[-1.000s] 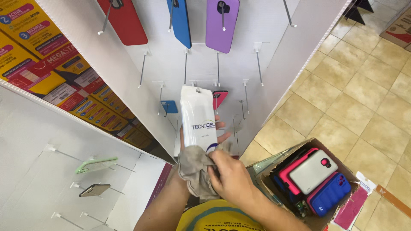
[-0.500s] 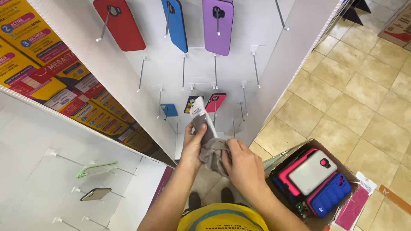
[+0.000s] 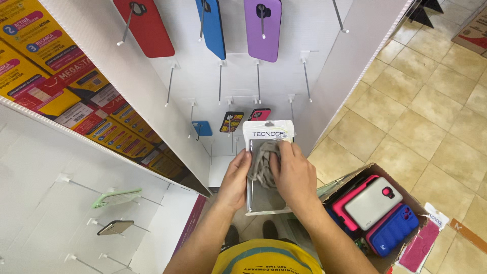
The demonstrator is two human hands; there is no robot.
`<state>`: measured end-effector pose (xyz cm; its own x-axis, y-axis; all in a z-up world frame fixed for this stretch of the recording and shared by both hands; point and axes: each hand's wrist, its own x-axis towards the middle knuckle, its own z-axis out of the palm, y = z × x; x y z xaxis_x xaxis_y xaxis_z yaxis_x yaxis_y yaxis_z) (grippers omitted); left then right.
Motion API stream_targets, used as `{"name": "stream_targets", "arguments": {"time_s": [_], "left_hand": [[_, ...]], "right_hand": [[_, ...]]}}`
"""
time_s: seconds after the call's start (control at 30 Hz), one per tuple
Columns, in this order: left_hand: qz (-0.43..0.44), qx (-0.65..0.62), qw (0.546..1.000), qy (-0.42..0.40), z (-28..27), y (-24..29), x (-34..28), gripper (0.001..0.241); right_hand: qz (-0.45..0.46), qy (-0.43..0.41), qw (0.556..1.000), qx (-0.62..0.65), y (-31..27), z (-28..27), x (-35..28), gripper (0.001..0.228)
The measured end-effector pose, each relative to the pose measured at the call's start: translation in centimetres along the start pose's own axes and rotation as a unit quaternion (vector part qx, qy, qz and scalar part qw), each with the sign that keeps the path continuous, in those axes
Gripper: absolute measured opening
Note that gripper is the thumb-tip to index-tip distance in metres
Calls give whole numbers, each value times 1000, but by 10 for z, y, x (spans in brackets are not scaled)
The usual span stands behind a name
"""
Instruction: The person wipes several phone cases and a packaged screen protector with a cloth before placing them on a display rack or into a box.
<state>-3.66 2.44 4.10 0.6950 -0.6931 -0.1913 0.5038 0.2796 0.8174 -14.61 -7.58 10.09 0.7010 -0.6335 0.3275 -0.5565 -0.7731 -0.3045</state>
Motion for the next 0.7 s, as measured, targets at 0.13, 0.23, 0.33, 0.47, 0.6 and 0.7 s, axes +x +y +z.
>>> {"name": "stream_targets", "arguments": {"time_s": [0.13,0.23,0.33,0.47,0.6,0.7], "left_hand": [[-78,-65,995,4,-7,-19,8,51],[-103,-102,989,29,-8,-18,18,63],[-65,-62,996,26,-13,-6,26,70],[3,-12,1000,6,-10,10,18,73],[-76,-96,992,-33,2,4,6,70],[-93,-101,989,-57,16,5,-3,57]], "right_hand": [[-3,14,1000,14,-10,7,4,22],[-48,41,998,-5,-24,13,-15,26],[-119,99,988,-26,-30,15,-31,27],[-144,90,985,25,-18,14,-31,26],[-88,89,991,42,-4,3,5,21],[-62,167,984,10,-9,-9,23,22]]}}
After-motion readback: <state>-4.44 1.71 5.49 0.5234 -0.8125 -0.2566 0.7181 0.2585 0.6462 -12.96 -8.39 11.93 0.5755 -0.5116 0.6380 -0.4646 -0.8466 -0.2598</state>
